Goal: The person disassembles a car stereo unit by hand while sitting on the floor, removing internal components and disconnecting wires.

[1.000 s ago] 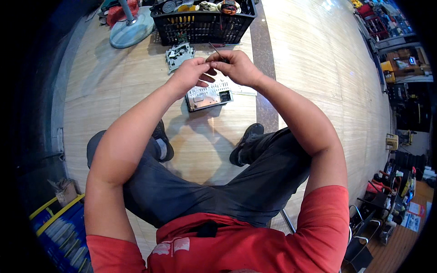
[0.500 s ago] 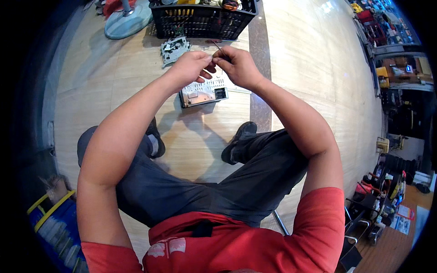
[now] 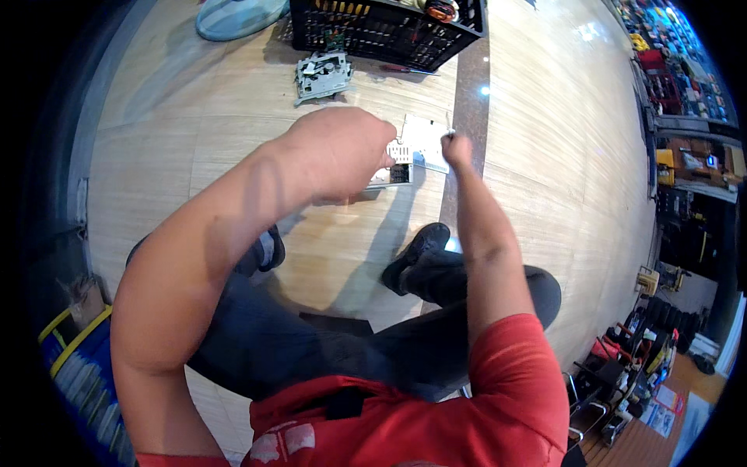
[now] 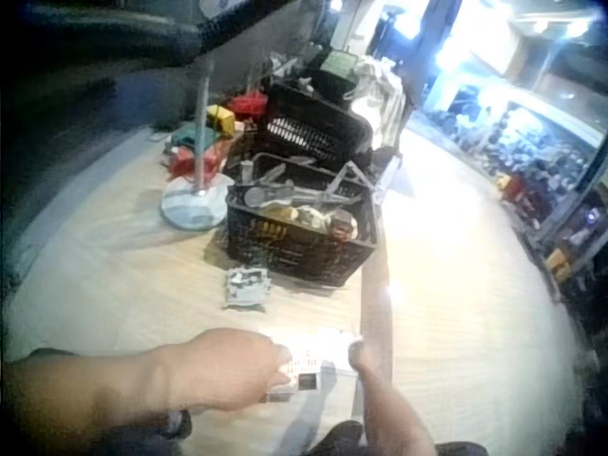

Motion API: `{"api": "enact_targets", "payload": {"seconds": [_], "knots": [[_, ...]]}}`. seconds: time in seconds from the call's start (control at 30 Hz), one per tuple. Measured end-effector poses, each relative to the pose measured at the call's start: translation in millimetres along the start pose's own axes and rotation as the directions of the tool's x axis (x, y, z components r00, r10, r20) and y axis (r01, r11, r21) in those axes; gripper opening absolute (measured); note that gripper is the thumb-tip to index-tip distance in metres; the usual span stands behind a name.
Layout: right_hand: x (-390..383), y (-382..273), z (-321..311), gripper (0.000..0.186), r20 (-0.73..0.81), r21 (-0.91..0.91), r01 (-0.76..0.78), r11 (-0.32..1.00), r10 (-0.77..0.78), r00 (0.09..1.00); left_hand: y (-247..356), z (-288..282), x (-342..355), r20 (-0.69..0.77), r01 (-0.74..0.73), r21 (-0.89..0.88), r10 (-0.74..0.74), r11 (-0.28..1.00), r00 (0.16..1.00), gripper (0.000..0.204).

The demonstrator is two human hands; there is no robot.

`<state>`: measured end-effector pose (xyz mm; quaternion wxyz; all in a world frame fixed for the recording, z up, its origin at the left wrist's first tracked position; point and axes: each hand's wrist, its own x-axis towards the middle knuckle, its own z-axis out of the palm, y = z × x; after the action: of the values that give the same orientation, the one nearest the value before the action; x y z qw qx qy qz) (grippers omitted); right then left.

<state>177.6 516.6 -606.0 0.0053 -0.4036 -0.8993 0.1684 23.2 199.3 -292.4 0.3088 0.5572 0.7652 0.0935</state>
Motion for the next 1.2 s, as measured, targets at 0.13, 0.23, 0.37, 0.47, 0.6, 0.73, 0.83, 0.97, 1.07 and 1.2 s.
{"api": "enact_targets", "payload": {"seconds": [0.13, 0.23, 0.37, 0.47, 0.6, 0.73, 0.83, 0.97, 1.07, 1.2], "knots": [[-49.7, 46.5, 83.2, 0.027, 0.139, 0.075, -0.168, 0.983, 0.157, 0.978, -14.9, 9.3, 1.0, -0.006, -0.004, 0.109, 0.005, 0.994, 1.0, 0.02], [-58.4, 41.0, 98.5, 0.026, 0.205, 0.133, -0.219, 0.967, 0.189, 0.96, -36.1, 29.4, -11.7, -0.117, -0.085, 0.146, 0.102, 0.986, 0.988, 0.02], [-32.2, 48.0, 96.7, 0.023, 0.09, 0.249, -0.227, 0.941, 0.211, 0.973, -30.2, 28.6, -1.8, -0.047, -0.055, 0.168, 0.064, 0.984, 0.997, 0.022], [-23.5, 49.0, 100.3, 0.022, 0.071, 0.183, -0.233, 0.955, 0.224, 0.972, -23.8, 25.8, 8.3, 0.076, -0.001, 0.121, -0.008, 0.993, 0.997, 0.024], [-27.9, 38.8, 98.9, 0.025, 0.089, 0.173, -0.252, 0.952, 0.24, 0.967, -25.7, 34.0, 15.2, 0.084, 0.023, 0.146, -0.036, 0.989, 0.996, 0.025], [-35.2, 45.6, 100.4, 0.026, -0.051, 0.259, -0.275, 0.926, 0.297, 0.953, -24.8, 34.4, 19.0, 0.113, 0.011, 0.185, -0.032, 0.983, 0.993, 0.026], [-38.3, 56.7, 98.8, 0.026, -0.058, 0.157, -0.234, 0.959, 0.246, 0.968, -22.1, 34.1, 19.3, 0.113, 0.003, 0.195, -0.025, 0.981, 0.993, 0.027], [-47.1, 47.9, 99.2, 0.028, -0.019, 0.003, -0.159, 0.987, 0.159, 0.987, -24.1, 38.3, 18.1, 0.129, 0.024, 0.204, -0.051, 0.979, 0.99, 0.028], [-47.6, 39.2, 95.8, 0.028, 0.015, 0.014, -0.2, 0.98, 0.2, 0.98, -27.0, 39.5, 14.7, 0.116, 0.026, 0.193, -0.049, 0.981, 0.992, 0.028], [-49.5, 37.7, 91.2, 0.03, 0.031, -0.051, -0.198, 0.979, 0.199, 0.979, -28.6, 41.9, 10.1, 0.101, 0.019, 0.159, -0.035, 0.987, 0.994, 0.027]]}}
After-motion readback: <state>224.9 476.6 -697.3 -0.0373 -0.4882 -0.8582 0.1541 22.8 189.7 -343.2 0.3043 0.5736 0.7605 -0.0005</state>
